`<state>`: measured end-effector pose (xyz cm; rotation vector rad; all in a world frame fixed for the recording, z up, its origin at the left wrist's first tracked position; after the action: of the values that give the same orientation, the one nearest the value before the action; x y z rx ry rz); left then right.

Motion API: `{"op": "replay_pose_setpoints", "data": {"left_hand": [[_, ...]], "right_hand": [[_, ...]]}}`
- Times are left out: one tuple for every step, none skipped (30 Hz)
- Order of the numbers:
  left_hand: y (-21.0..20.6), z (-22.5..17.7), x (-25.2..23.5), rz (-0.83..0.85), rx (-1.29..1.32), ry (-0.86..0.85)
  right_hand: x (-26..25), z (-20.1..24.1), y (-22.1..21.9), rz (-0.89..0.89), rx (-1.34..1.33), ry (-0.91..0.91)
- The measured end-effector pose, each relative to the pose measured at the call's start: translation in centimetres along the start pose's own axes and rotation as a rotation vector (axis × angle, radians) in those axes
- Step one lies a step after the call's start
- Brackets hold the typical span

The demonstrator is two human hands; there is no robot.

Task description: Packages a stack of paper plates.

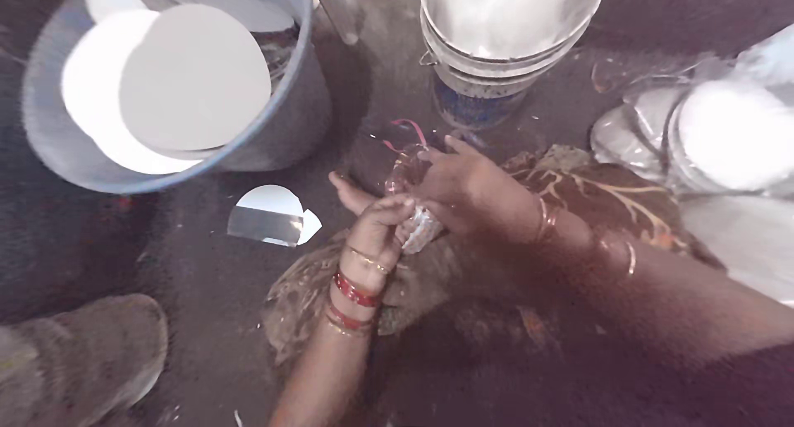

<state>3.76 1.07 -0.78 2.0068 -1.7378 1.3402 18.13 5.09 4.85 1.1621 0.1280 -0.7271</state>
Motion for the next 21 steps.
{"op": "replay_pose_setpoints", "data": {"left_hand": [[0.0,0.0,-0.1,-0.004,-0.002,0.000],[0.0,0.0,-0.1,-0.004,0.004,0.000],[0.0,-0.1,-0.1,0.002,0.011,-0.003],[0.0,-0.2,-0.1,0.021,0.002,-0.017],[0.1,-0.3,-0.2,0.045,-0.025,-0.050],[0.2,-0.4,-0.3,0.052,-0.065,-0.106],[0.2,-0.5,-0.2,0.034,-0.108,-0.177],[0.2,-0.8,0.0,-0.002,-0.148,-0.250],[0.1,-1.0,0.2,-0.043,-0.181,-0.314],[0.0,-1.2,0.3,-0.075,-0.200,-0.354],[-0.1,-1.2,0.4,-0.103,-0.227,-0.374],[-0.2,-1.2,0.5,-0.140,-0.274,-0.392],[-0.2,-1.3,0.7,-0.180,-0.341,-0.427],[-0.2,-1.4,0.6,-0.219,-0.412,-0.494],[-0.1,-1.6,0.6,-0.251,-0.479,-0.568],[0.1,-1.7,0.6,-0.277,-0.552,-0.642],[0.3,-1.8,0.6,-0.294,-0.616,-0.710],[0.4,-1.9,0.6,-0.300,-0.676,-0.751],[0.4,-1.9,0.5,-0.300,-0.722,-0.758],[0.3,-1.8,0.3,-0.295,-0.746,-0.749],[0.3,-1.6,0.1,-0.284,-0.759,-0.739]], "right_hand": [[0.0,0.3,-0.1,-0.010,0.041,0.015],[0.0,0.6,-0.2,-0.014,0.078,0.025],[-0.1,0.8,-0.2,-0.033,0.111,0.038],[-0.2,1.0,-0.2,-0.050,0.146,0.045],[-0.3,1.0,-0.3,-0.064,0.181,0.043],[-0.3,1.1,-0.3,-0.077,0.217,0.034],[-0.4,1.2,-0.3,-0.088,0.247,0.021],[-0.4,1.3,-0.2,-0.107,0.269,0.013],[-0.4,1.4,-0.1,-0.133,0.289,0.010],[-0.5,1.5,-0.1,-0.150,0.314,0.003],[-0.5,1.6,-0.1,-0.147,0.341,-0.010],[-0.4,1.6,-0.2,-0.129,0.368,-0.036],[-0.4,1.6,-0.3,-0.111,0.392,-0.066],[-0.3,1.5,-0.4,-0.104,0.405,-0.093],[-0.3,1.4,-0.4,-0.110,0.412,-0.121],[-0.2,1.3,-0.2,-0.116,0.413,-0.141],[-0.1,1.2,-0.1,-0.106,0.407,-0.162],[-0.1,1.1,0.0,-0.081,0.403,-0.183],[-0.1,1.0,0.1,-0.043,0.400,-0.212],[0.0,0.8,0.3,0.011,0.383,-0.248],[0.0,0.6,0.5,0.057,0.362,-0.277]]}}
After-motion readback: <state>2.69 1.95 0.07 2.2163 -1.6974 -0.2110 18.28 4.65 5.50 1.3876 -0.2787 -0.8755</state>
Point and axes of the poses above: each hand's wrist, its own x-axis away from the middle knuckle, its own y-axis out of the back of the hand, z = x × y, the point moved 4 cm from there along -x, towards the middle knuckle, and after that the axes turned 9 degrees about y, right-handed, at the moved point
